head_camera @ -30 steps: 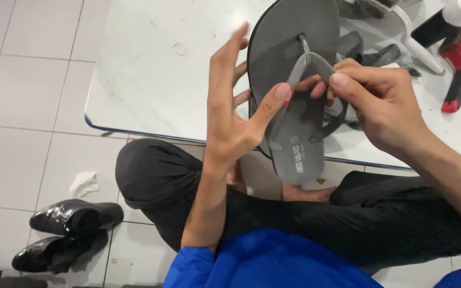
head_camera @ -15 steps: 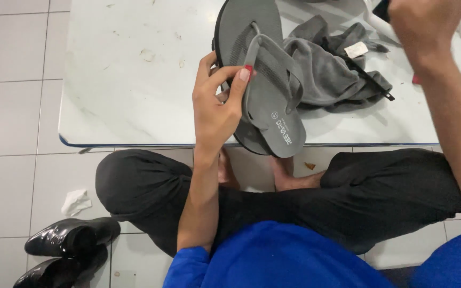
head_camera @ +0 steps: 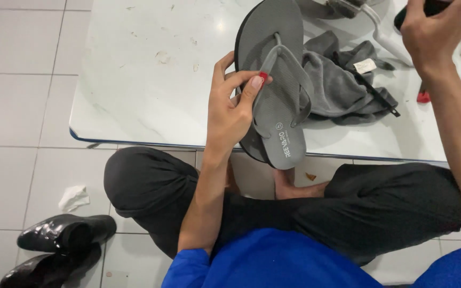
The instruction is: The person scrubs a gray flip-flop with a brush and cleaning solution, then wipes it with a cloth. They flip the sandal to clean the sole and the strap, applying more solution as needed. The person inspects the cleaned flip-flop at the end.
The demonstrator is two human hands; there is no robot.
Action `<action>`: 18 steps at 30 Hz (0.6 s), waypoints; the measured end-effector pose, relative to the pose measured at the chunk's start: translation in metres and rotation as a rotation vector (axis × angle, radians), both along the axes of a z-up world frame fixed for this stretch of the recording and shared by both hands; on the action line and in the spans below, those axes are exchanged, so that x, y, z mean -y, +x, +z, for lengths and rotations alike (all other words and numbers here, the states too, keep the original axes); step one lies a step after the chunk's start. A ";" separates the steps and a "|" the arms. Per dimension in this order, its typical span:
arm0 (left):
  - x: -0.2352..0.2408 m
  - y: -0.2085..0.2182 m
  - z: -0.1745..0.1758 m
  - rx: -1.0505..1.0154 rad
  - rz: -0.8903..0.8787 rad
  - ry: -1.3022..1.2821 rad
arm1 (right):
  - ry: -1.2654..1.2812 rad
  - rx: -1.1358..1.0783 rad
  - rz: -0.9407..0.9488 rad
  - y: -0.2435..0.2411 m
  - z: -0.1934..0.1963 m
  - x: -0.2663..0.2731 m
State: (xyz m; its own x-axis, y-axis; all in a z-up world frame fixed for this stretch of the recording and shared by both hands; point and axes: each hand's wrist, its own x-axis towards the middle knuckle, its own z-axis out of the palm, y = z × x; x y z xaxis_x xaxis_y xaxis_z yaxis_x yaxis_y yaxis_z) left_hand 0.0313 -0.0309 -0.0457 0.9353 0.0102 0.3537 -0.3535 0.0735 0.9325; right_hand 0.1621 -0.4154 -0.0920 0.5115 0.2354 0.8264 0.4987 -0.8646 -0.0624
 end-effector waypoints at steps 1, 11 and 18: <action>0.000 0.001 -0.001 0.021 0.023 0.050 | -0.015 0.084 0.015 -0.013 0.012 -0.016; 0.008 -0.003 -0.015 0.005 0.159 0.212 | -0.181 -0.471 0.452 -0.122 0.093 -0.176; 0.003 -0.005 -0.015 0.026 0.108 0.157 | -0.362 -0.451 0.431 -0.106 0.085 -0.177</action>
State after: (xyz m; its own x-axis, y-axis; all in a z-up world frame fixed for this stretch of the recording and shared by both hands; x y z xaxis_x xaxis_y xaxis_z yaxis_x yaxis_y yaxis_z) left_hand 0.0260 -0.0338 -0.0604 0.9223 0.0530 0.3829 -0.3756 -0.1115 0.9201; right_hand 0.0562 -0.2383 -0.0067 0.5844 0.7124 0.3885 0.7933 -0.6023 -0.0889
